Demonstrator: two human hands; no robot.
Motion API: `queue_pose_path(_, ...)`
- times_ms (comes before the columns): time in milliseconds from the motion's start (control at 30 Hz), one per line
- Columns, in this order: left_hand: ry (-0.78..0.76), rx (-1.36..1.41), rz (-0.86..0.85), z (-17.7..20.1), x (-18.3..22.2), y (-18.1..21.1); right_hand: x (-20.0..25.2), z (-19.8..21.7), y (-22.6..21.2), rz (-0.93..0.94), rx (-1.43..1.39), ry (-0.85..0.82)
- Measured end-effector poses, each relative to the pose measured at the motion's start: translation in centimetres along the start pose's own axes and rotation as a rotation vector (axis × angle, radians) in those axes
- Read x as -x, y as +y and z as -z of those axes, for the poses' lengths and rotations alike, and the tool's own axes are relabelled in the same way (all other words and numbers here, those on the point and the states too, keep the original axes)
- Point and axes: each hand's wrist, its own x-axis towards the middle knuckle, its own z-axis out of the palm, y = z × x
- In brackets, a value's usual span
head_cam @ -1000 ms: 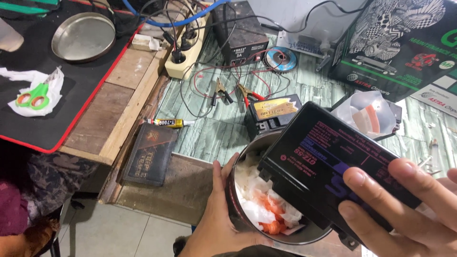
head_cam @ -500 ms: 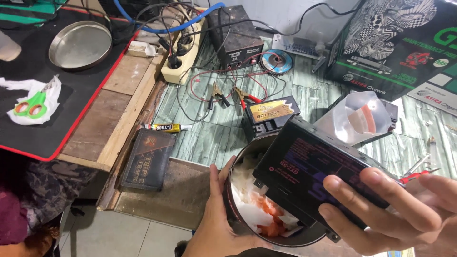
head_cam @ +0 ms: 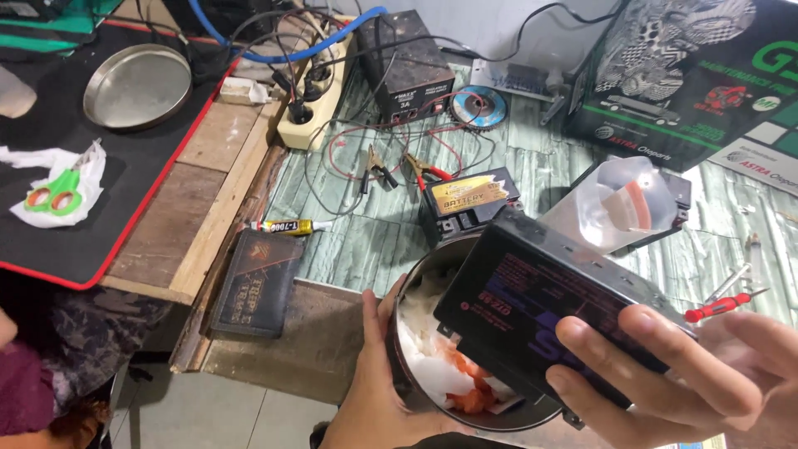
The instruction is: Filling battery cells with liquid using a syringe and sealing them with caps on a workbench.
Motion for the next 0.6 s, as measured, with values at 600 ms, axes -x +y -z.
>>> queue_pose_path(600,0.011,0.154,0.006,-0.6,-0.1,-3.2,-1.1,0.0,-1.3,-0.802,-0.338,0.17)
